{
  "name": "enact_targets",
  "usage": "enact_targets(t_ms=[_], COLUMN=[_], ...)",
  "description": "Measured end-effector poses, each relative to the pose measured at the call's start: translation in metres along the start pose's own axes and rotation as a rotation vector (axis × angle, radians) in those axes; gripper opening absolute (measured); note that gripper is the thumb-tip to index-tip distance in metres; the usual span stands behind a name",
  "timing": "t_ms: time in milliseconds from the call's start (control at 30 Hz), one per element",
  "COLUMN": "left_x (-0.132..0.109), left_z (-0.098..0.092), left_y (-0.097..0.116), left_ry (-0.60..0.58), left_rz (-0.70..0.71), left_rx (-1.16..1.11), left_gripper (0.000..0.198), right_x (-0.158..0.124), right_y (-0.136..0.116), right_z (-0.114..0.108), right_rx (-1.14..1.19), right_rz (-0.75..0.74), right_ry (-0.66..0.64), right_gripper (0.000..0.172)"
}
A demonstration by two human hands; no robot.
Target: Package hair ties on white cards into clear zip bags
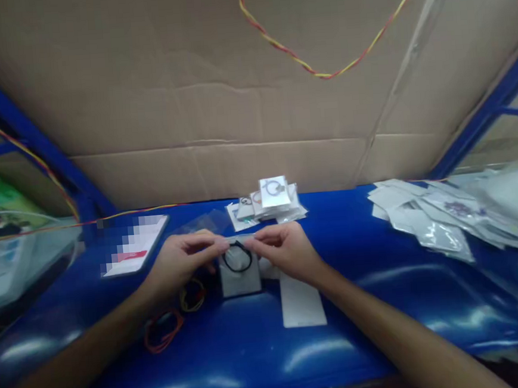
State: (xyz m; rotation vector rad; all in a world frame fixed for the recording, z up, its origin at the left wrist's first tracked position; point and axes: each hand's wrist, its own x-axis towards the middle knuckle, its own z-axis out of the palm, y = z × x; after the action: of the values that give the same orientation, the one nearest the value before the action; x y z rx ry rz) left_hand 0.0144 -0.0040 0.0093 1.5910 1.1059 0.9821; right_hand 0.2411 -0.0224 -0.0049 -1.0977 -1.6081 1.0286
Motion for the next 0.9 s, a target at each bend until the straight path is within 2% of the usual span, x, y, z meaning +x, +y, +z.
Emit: enact_targets(t_ms=[167, 333, 567, 900], left_x=[0.0016, 0.0015, -0.0013, -0.0027], left_z=[-0.0022, -0.0019, 0.003, 0.0048], left_y=[-0.0043, -0.0039, -0.0006, -0.0017], left_ry=[0.045, 0.041, 0.004, -0.042], left_rz=[0.073, -0.013, -0.07, -0.065], left_rx=[0.05, 0.003, -0.102, -0.129], left_gripper=[0.024, 0.022, 0.026, 0.029], right_x=[0.0015, 0.002, -0.0001, 0.0016], right_y=[0.0003, -0.0027, -0.0004, 0.0036], right_z=[0.0002, 0.0006, 0.0065, 0.0044], right_rx=[-0.056, -0.139, 0.045, 0.119], right_rz=[-0.05, -0.158, 0.07, 0.145], right_ry=[0.025, 0.076, 0.028, -0.082], right_gripper=[0.032, 0.025, 0.034, 0.039])
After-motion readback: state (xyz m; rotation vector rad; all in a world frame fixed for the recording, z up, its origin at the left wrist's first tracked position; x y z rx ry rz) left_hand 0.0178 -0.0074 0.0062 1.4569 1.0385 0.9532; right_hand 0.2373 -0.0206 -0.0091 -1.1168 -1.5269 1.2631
